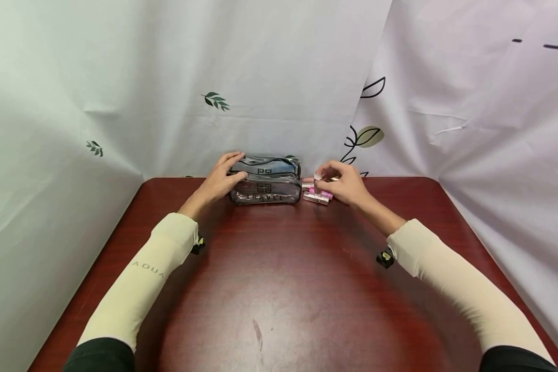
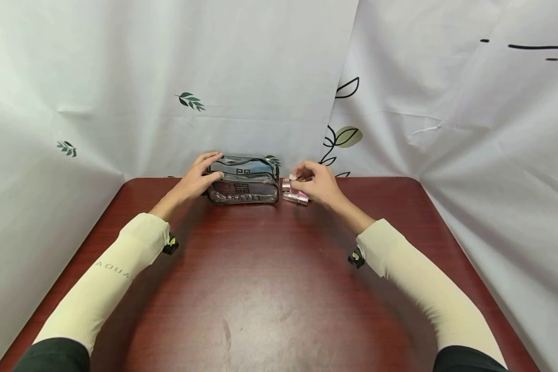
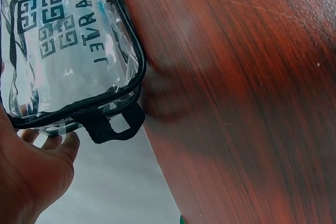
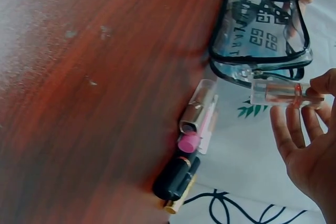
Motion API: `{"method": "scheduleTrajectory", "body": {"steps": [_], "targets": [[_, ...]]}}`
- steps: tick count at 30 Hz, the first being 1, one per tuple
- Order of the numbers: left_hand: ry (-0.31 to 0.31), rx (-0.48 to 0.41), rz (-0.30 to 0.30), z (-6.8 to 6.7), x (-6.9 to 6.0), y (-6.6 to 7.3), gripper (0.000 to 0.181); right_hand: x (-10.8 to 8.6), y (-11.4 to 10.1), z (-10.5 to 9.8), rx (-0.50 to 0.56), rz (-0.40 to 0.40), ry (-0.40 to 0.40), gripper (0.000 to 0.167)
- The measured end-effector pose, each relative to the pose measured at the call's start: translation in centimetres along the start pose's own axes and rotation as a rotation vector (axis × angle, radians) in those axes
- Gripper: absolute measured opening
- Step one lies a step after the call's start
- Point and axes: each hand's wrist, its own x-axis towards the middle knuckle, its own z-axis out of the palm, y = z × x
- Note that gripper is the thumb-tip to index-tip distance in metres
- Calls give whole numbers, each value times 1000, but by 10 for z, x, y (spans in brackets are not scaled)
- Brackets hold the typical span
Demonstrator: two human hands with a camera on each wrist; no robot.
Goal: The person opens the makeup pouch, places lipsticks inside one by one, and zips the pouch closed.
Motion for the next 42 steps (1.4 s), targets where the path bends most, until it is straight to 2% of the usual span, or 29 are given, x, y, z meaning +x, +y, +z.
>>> {"method": "scheduleTrajectory", "body": {"steps": [11, 26, 42], "targets": [[-2, 2, 19, -1, 4, 3, 75, 10, -15, -7, -32, 3, -19, 23], [-17, -3, 10, -1, 6, 2, 77, 25, -39, -2, 16, -75, 18, 23], [-10, -1, 22, 1, 0, -4, 77, 35, -48, 26, 149, -172, 96, 20]]}}
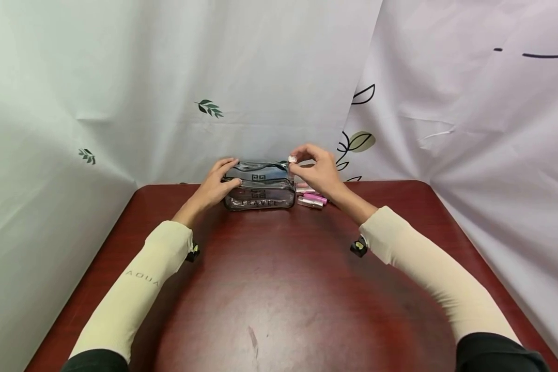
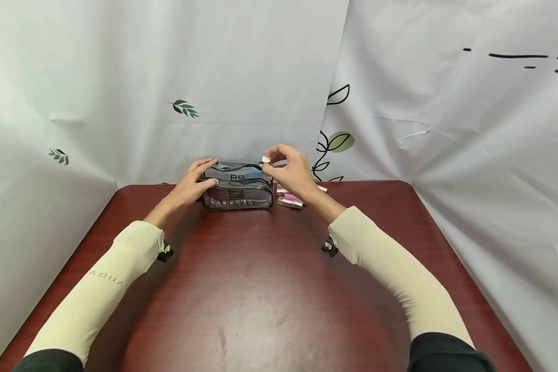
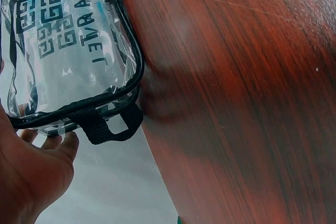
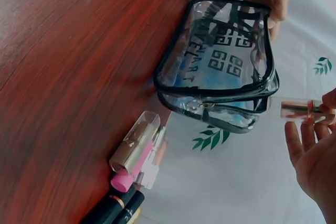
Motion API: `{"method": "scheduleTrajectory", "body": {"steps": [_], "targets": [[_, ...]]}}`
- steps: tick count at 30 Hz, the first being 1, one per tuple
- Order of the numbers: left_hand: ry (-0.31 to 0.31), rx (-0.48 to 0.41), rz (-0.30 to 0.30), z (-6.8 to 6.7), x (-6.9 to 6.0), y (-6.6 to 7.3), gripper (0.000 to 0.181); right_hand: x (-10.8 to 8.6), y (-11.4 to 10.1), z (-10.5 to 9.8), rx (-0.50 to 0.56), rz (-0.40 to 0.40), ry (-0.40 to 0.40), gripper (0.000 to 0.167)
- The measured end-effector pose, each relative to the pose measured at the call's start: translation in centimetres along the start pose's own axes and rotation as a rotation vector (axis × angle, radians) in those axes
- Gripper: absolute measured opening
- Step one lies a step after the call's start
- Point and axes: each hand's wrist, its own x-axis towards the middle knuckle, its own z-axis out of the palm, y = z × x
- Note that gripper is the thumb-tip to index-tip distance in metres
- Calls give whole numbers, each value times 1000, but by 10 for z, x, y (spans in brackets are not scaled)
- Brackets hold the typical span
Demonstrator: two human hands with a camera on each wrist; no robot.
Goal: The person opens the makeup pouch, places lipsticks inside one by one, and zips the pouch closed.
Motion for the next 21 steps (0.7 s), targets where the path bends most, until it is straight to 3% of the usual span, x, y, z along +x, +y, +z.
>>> {"method": "scheduleTrajectory", "body": {"steps": [9, 21], "targets": [[7, 5, -7, 0, 0, 6, 78, 4, -4, 6, 0, 19, 7, 18], [4, -4, 10, 2, 9, 22, 80, 6, -5, 6, -115, 20, 3, 28]]}}
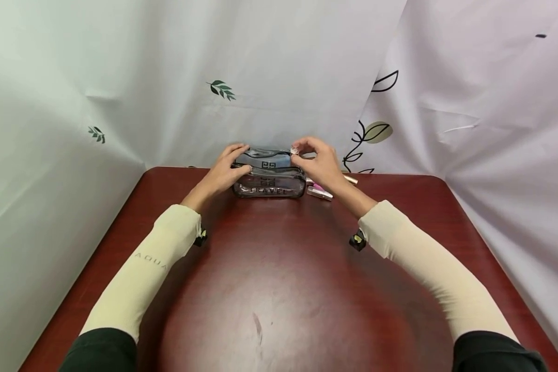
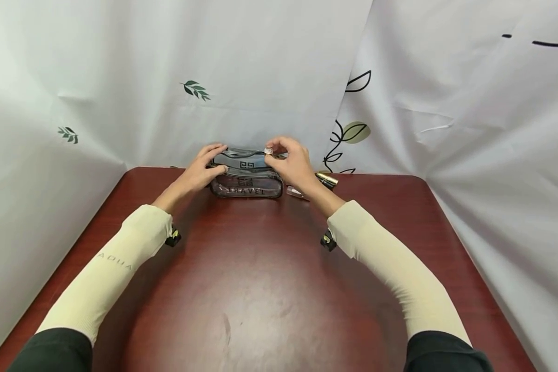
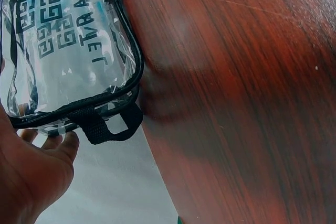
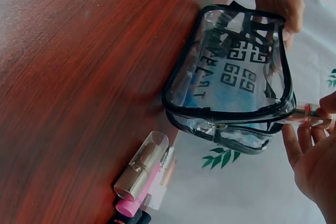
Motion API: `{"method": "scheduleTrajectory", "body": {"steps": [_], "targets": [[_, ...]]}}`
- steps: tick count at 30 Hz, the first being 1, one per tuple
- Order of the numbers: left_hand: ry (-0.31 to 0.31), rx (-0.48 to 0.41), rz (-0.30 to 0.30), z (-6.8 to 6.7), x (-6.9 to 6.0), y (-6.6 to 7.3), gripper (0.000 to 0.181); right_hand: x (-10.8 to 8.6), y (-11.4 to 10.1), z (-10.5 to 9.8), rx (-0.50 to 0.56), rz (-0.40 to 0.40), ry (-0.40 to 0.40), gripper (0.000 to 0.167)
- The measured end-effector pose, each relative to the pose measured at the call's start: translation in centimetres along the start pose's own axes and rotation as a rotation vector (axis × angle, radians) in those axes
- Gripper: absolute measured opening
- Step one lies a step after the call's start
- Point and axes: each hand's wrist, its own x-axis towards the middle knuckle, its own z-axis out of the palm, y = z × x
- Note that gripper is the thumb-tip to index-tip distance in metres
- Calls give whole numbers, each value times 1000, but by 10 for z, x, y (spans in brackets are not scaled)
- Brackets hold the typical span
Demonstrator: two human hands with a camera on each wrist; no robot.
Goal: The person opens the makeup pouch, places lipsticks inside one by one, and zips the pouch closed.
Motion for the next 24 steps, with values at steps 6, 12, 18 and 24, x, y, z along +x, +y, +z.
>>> {"method": "scheduleTrajectory", "body": {"steps": [6, 12, 18, 24], "targets": [[2, 1, -3, 1, 3, 5, 80, 5, 5, 4, -28, 36, -21, 29], [-7, 4, -5, 2, 4, 5, 80, 7, 6, 6, -40, 86, -55, 29], [3, -3, 0, 2, 4, 2, 80, 8, 7, 10, -59, 104, -104, 29], [8, -3, -7, 1, 1, 1, 81, 7, 7, 15, -82, 95, -119, 29]]}}
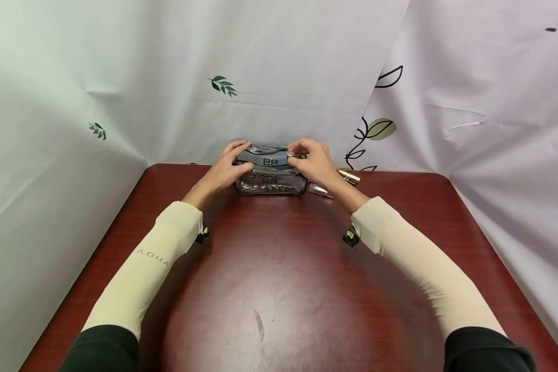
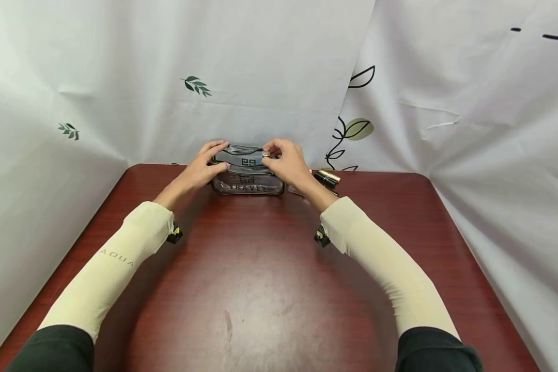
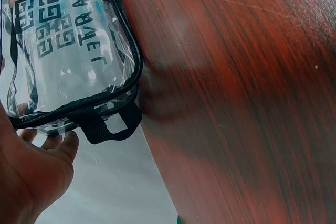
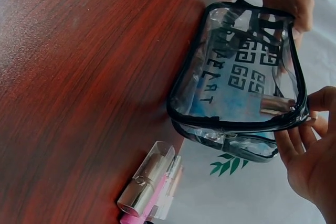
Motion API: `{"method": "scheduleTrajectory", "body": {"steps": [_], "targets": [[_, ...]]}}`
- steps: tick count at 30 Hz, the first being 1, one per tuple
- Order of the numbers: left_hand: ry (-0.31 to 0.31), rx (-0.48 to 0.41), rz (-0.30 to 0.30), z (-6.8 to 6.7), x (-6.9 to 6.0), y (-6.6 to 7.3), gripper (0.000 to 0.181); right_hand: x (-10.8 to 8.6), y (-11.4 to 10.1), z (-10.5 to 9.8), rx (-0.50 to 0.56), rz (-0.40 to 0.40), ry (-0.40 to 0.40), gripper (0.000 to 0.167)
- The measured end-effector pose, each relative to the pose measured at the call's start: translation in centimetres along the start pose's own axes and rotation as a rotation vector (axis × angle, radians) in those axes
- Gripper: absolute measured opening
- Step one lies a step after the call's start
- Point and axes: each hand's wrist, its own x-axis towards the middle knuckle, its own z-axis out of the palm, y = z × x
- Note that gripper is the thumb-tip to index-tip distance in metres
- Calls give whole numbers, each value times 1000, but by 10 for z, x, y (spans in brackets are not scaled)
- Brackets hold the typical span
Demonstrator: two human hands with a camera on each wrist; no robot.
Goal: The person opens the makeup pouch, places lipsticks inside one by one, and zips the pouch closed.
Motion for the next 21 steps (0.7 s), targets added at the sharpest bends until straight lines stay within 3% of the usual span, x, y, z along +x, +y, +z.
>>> {"method": "scheduleTrajectory", "body": {"steps": [11, 21], "targets": [[-1, 5, -7, 0, 1, -1, 81, -1, -1, 0, -23, -2, -34, 33], [6, 9, 5, 1, 2, -1, 81, 3, -5, 1, -129, -28, -79, 33]]}}
